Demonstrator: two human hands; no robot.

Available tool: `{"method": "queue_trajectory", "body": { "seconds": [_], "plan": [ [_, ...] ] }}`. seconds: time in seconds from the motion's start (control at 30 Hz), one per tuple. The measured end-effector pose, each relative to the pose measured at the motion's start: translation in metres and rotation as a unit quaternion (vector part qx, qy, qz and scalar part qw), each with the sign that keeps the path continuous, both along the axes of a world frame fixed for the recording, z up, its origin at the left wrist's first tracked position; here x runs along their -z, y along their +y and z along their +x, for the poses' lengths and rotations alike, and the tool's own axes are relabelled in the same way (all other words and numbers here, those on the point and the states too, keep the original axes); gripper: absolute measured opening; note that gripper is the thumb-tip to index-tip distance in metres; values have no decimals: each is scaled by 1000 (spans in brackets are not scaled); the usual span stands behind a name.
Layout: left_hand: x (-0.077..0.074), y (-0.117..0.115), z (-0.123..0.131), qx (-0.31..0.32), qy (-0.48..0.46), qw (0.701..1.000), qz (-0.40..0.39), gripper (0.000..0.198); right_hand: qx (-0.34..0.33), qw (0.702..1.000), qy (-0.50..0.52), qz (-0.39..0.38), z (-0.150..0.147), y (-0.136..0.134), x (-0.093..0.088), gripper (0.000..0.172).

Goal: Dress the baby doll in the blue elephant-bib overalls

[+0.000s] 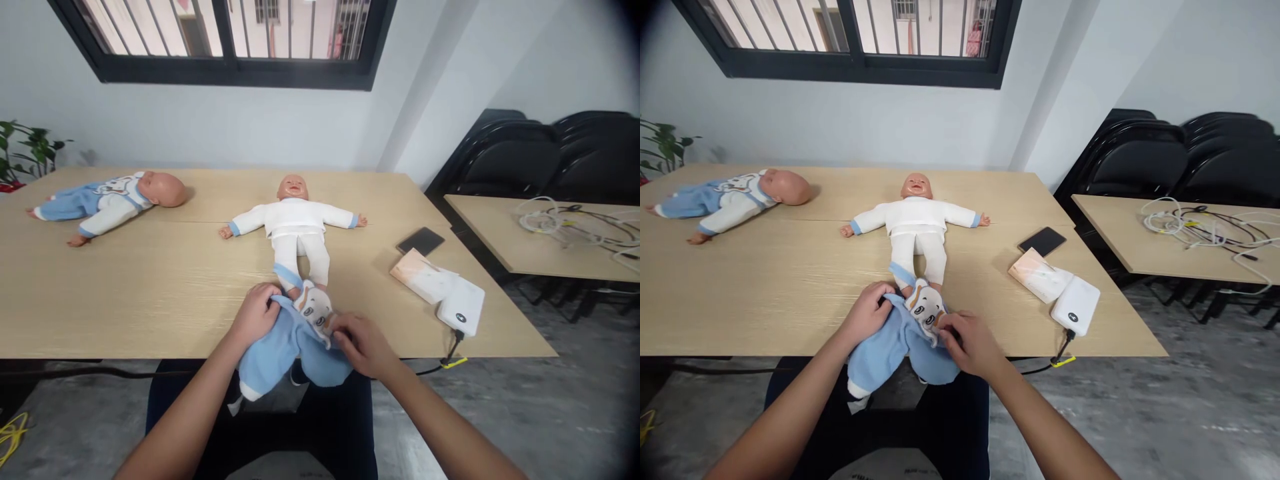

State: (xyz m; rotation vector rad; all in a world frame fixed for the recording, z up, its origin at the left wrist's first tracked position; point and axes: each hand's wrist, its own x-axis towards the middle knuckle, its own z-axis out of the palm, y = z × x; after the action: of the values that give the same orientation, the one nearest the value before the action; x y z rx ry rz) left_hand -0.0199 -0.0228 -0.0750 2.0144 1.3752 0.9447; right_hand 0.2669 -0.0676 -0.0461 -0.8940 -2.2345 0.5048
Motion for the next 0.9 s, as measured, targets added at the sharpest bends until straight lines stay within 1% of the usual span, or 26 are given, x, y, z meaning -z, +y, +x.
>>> {"method": "queue_trajectory", "body": {
  "seconds": [0.03,0.07,0.13,0.17,0.2,0.23,0.27,0.3,0.33,0.37,0.4,0.43,0.47,0.5,0.53,0.57,0.6,0.63,0.67,0.7,0.73,0.77,0.8,0.83,0.87,0.9],
  "plan": [
    [-3,-4,-1,25,-4,1000,-3,16,8,1000,11,13,-4,-3,-3,12],
    [-6,-9,-3,58,-7,998,-3,17,-4,999,8,50,-8,-7,-6,14],
    [-11,-22,-7,128,-4,992,9,20,-78,983,-29,160,-16,-20,-10,15],
    [-13,-29,-10,158,2,987,18,22,-123,969,-47,211,-19,-28,-10,15],
    [-14,-37,-14,180,6,983,25,23,-158,955,-53,245,-22,-37,-10,15],
    [-14,-46,-17,194,7,980,30,24,-177,950,-41,254,-23,-46,-9,15],
    [-13,-54,-20,204,2,979,31,24,-176,955,-13,238,-24,-55,-7,16],
    [-13,-62,-23,208,-7,978,28,25,-155,966,28,203,-24,-62,-7,17],
    [-13,-68,-24,206,-20,978,23,25,-117,977,79,158,-23,-68,-8,17],
    [-15,-74,-25,202,-35,979,15,26,-65,983,134,111,-22,-70,-11,16],
    [-18,-78,-24,194,-53,980,5,25,-6,979,189,71,-21,-70,-18,15],
    [-24,-80,-22,181,-70,981,-8,24,52,968,242,44,-19,-65,-27,13],
    [-32,-80,-18,155,-90,984,-12,22,104,950,291,35,-18,-57,-39,10],
    [-42,-79,-14,119,-113,986,-3,21,145,930,335,44,-16,-45,-53,9],
    [-53,-75,-10,75,-137,987,25,19,171,911,369,65,-14,-30,-67,8],
    [-65,-69,-5,23,-163,983,80,18,197,890,396,113,-12,-13,-81,6],
    [-76,-62,-1,-17,-183,972,150,16,204,875,402,177,-9,5,-92,5],
    [-86,-55,3,-41,-187,956,223,14,191,866,388,252,-6,22,-100,6],
    [-93,-46,7,-53,-170,942,284,12,177,857,364,319,-3,38,-104,9],
    [-97,-38,10,-53,-134,936,320,11,177,860,334,342,1,53,-103,14],
    [-97,-30,12,-50,-85,939,328,12,189,879,305,315,4,64,-98,19],
    [-94,-23,14,-49,-31,949,310,13,198,909,269,250,7,73,-89,26],
    [-88,-17,15,-49,22,960,273,15,197,940,229,158,10,78,-78,33],
    [-79,-14,15,-46,68,970,228,17,186,962,192,58,13,81,-66,40],
    [-70,-12,14,-38,106,976,185,19,167,973,158,-29,16,82,-55,47],
    [-60,-12,13,-22,135,979,149,20,143,977,122,-96,18,81,-46,53]
  ]
}}
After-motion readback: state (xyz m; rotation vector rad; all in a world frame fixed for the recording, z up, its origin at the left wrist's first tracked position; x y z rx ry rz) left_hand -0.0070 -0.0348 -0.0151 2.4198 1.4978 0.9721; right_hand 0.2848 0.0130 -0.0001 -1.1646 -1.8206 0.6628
